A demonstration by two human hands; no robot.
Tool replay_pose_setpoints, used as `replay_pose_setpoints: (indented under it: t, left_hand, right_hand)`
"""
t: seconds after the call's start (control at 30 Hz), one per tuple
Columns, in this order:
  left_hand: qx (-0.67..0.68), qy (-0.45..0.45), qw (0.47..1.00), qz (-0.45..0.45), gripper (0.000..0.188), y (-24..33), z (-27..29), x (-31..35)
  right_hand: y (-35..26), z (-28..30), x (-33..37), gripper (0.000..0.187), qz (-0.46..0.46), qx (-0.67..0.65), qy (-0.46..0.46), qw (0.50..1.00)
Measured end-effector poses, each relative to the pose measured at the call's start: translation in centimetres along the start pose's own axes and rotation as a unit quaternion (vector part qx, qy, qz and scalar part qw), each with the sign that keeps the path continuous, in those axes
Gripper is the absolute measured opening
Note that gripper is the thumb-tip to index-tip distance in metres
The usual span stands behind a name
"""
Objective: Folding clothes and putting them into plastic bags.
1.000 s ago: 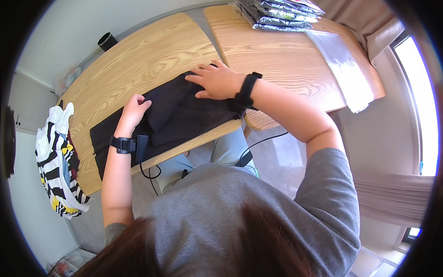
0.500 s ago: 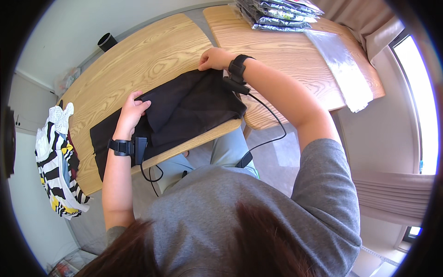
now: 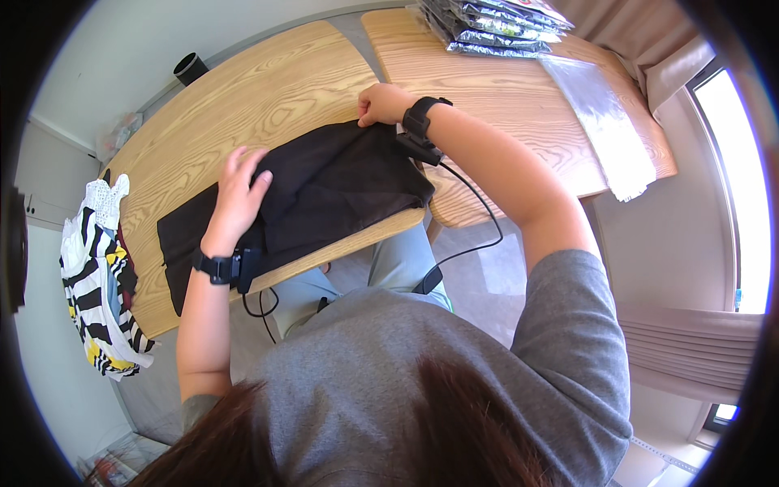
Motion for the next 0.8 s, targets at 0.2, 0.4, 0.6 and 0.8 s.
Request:
replay_pose_setpoints:
  t: [0.2, 0.4, 0.6, 0.8]
  left_hand:
    - [-0.023, -0.289, 0.956, 0.043, 0.060, 2.0, -0.8, 3.8]
    - [0.078, -0.233, 0.968, 0.040, 0.057, 0.7, -1.1, 4.4]
    - [-0.055, 0.024, 0.970, 0.236, 0.048, -8.2, 4.1, 11.4]
    - [-0.097, -0.068, 0.834, 0.539, 0.068, -12.4, 7.2, 15.7]
  right_hand:
    - [-2.6, 0.3, 0.8, 0.027, -0.038, 0.120, -0.022, 0.992]
    - [-15.0, -5.9, 5.0, 0.037, 0.151, 0.210, 0.109, 0.960]
    - [-15.5, -15.6, 9.0, 0.058, 0.045, 0.209, 0.195, 0.957]
    - [-16.9, -19.2, 9.2, 0.062, 0.051, 0.222, 0.204, 0.952]
Point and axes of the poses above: each hand's wrist, its own x-axis away from the middle knuckle, its own z-axis out of the back of the hand, y = z × x, the point moved 2 cm from there along -x, towards the middle knuckle, and after that the axes turned 12 degrees about -y, right-handed, at the moved point
